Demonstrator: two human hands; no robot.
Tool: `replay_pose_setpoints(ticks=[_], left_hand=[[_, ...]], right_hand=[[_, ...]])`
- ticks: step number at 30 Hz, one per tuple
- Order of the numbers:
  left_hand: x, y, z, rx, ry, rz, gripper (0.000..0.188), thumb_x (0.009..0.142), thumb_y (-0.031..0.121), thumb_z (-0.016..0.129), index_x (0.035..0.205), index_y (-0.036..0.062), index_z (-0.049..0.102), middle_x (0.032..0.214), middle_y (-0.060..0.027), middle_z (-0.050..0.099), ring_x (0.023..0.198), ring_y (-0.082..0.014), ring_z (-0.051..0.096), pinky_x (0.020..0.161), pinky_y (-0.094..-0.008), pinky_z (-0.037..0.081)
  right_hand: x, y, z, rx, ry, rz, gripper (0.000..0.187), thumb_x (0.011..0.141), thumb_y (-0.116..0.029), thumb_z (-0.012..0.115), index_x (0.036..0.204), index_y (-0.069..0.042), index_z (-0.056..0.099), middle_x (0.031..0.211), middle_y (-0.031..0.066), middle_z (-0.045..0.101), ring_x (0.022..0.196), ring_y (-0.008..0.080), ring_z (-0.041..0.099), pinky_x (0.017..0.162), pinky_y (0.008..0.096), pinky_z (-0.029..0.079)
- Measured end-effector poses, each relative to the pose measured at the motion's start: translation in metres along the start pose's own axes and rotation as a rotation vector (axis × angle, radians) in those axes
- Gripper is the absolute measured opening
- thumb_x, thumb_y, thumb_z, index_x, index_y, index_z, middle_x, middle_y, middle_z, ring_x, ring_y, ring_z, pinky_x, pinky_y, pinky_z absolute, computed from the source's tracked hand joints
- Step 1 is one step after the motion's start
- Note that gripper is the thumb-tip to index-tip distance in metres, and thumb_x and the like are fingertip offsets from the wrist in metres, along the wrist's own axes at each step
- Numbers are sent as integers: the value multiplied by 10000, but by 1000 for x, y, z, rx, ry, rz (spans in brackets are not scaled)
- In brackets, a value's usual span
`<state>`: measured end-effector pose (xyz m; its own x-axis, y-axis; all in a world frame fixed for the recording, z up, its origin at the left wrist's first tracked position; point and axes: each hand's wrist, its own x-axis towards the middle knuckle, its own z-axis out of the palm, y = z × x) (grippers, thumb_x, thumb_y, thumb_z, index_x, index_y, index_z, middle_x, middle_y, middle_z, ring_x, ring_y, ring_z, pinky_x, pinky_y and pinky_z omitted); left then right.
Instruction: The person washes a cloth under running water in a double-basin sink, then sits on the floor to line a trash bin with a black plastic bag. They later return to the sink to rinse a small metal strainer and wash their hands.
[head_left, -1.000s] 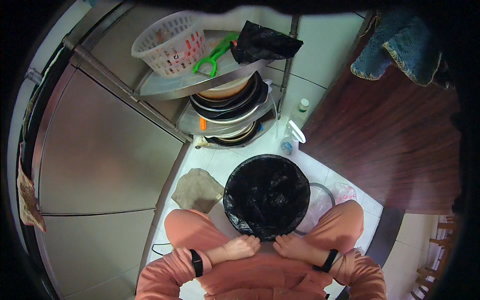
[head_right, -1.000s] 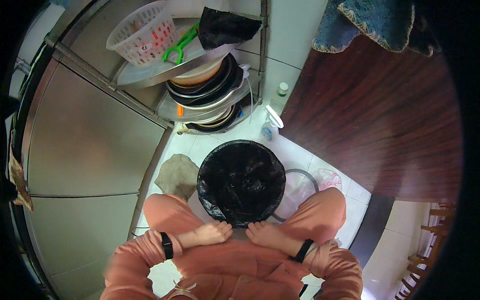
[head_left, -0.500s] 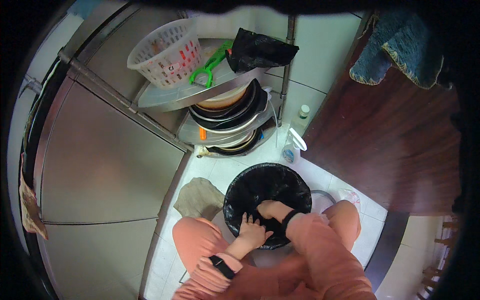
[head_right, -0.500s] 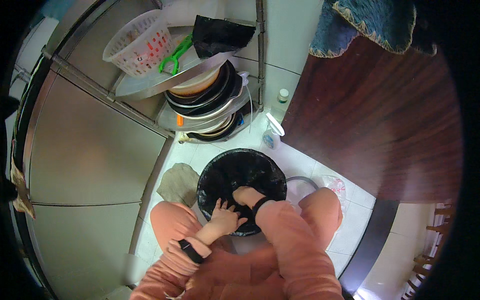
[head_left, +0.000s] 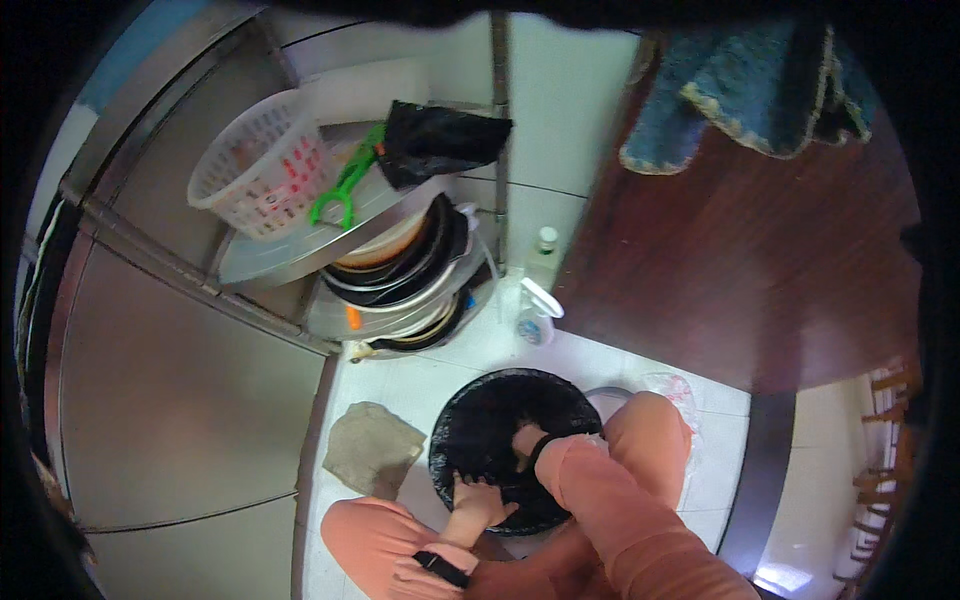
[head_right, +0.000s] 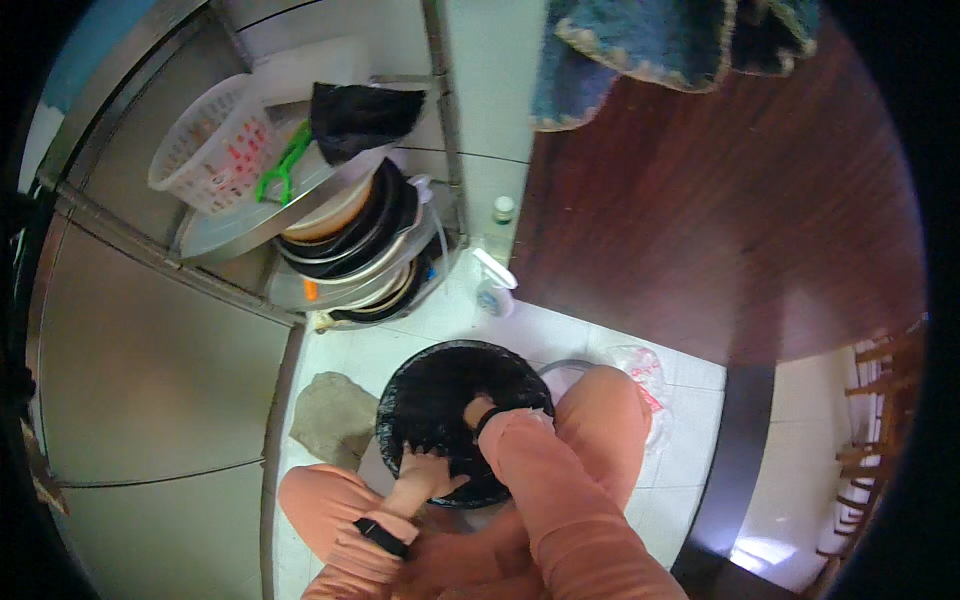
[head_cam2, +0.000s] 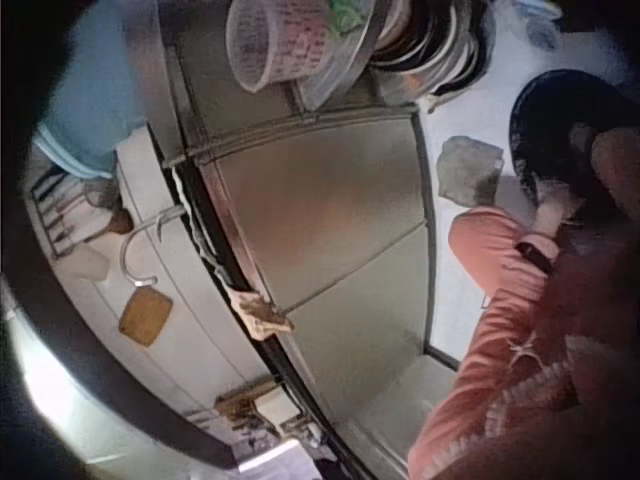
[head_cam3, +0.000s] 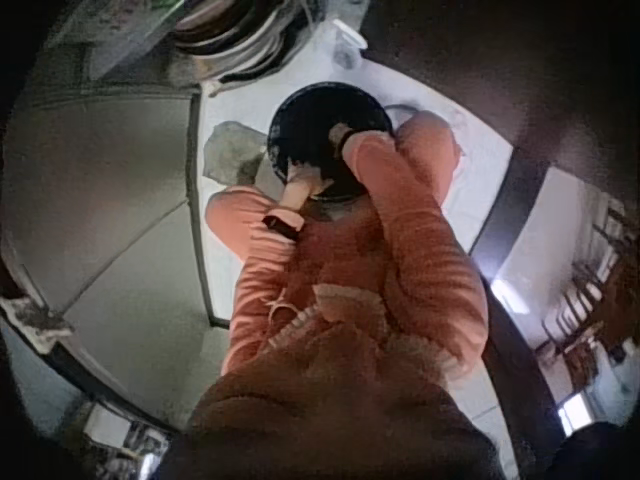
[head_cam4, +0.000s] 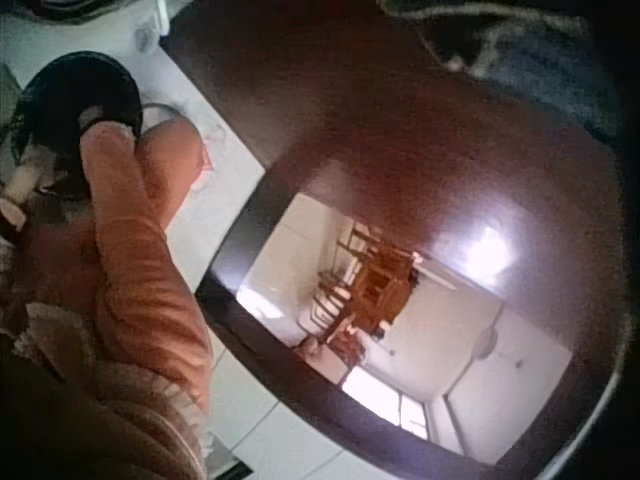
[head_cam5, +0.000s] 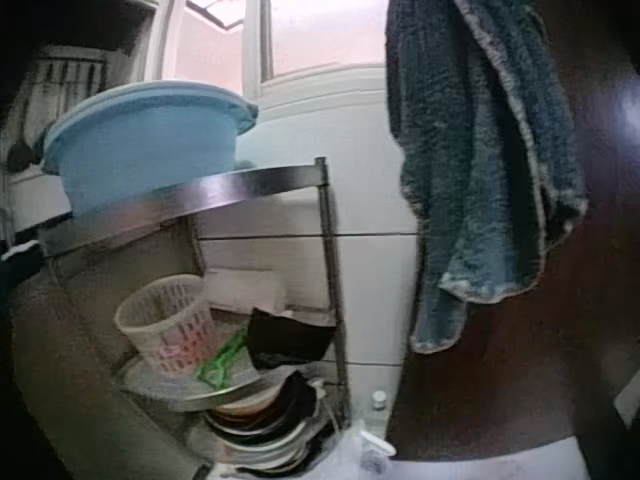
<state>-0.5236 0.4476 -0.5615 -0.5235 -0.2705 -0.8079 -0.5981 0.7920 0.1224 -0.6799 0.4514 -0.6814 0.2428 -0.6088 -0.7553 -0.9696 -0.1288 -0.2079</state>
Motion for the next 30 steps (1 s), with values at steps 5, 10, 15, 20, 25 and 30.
replay_pose_setpoints(ticks=[5, 10, 15, 20, 25, 30], left_hand=[[-24, 2, 5, -197, 709, 408, 256, 886, 276, 522, 1033, 90, 618, 1095, -106, 621, 992, -258, 598, 941, -475, 404], [-63, 27, 6, -78, 687, 533, 406, 858, 287, 561, 1222, 107, 546, 1154, -103, 587, 1021, -246, 571, 977, -482, 369], [-61, 42, 2, 52, 675, 569, 650, 727, 169, 577, 1360, 174, 431, 1212, -61, 575, 1063, -225, 571, 985, -398, 393], [-46, 44, -15, 21, 744, 503, 631, 718, 134, 585, 1338, 170, 469, 1152, -58, 612, 1048, -231, 583, 986, -429, 389], [-36, 41, -29, 141, 812, 420, 634, 736, 182, 654, 1334, 105, 458, 1248, -111, 547, 1132, -251, 529, 1024, -464, 332], [-24, 42, -20, -18, 856, 402, 512, 742, 235, 649, 1215, 67, 546, 1039, -86, 619, 942, -233, 590, 914, -402, 432]], right_hand=[[-88, -1, -80, 209, -110, -126, 405, 803, -320, 647, 1100, -45, 639, 1049, 146, 653, 992, 325, 613, 857, 408, 484], [-272, 82, -69, 1149, 723, -302, 287, 860, -127, 620, 1135, -46, 605, 1053, 77, 652, 968, 168, 615, 848, 306, 477], [-334, 201, 116, 1529, 1121, 814, 445, 796, -206, 718, 1142, -1, 527, 1075, 106, 626, 955, 229, 608, 832, 303, 490], [-265, 175, 338, 1406, 602, 1568, 1298, 577, -474, 839, 1374, 137, 16, 1407, 312, 265, 1316, 380, 308, 1073, 434, 274], [-217, 147, 399, 2175, 931, 1515, 1056, 664, -397, 801, 1377, 51, 163, 1331, 172, 396, 1197, 301, 403, 996, 429, 297], [-222, 165, 379, 2071, 1181, 1077, 222, 835, -288, 648, 818, -67, 636, 801, 55, 629, 685, 143, 534, 580, 302, 392]])
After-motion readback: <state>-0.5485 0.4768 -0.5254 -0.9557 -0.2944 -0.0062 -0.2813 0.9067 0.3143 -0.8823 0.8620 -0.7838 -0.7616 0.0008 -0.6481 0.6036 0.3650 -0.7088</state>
